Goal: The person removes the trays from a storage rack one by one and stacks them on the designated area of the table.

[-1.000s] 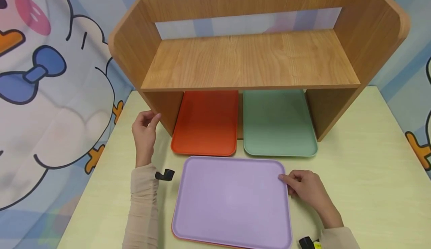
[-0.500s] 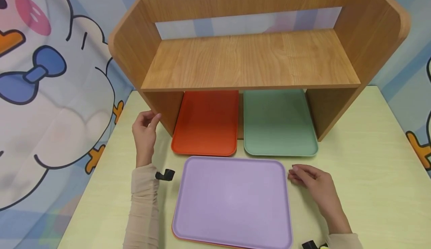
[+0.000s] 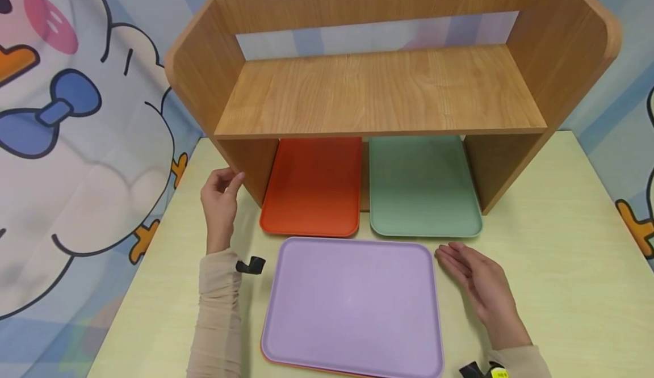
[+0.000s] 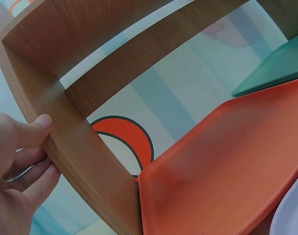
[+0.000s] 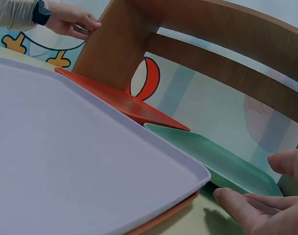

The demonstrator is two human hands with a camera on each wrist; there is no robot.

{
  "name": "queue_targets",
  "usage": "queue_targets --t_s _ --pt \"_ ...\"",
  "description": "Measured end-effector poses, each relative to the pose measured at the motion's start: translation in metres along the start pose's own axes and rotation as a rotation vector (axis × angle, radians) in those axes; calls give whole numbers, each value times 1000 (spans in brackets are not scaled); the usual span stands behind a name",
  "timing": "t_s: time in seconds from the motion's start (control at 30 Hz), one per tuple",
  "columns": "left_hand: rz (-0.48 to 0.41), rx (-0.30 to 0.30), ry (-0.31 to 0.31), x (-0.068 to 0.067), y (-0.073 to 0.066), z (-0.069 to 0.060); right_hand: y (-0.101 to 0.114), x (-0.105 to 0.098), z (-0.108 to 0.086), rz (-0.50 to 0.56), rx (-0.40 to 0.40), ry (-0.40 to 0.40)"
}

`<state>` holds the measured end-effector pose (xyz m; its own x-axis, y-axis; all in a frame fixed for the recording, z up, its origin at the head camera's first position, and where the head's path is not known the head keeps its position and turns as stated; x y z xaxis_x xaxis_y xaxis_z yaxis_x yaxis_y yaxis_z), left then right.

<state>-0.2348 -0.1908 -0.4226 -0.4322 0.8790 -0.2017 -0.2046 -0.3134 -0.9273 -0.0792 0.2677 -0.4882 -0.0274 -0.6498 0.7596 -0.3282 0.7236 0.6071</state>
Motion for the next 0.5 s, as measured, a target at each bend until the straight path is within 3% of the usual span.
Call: queue_targets --t_s 0.4,0.5 --pt "2 -15 1 1 2 1 -7 -6 11 224 22 88" --pt "9 -17 3 1 -6 -1 -9 -8 13 247 31 79"
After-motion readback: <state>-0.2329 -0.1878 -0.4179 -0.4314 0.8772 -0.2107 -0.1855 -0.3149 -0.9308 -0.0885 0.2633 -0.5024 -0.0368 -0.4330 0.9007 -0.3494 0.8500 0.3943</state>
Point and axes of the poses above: each hand's wrist, its own z-axis towards the middle knuckle, its own x-axis out of the palm, y = z × x, the point moved 2 cm from there along z, towards the middle knuckle, and after that the axes turned 3 degrees about x, right-handed, at the moved point
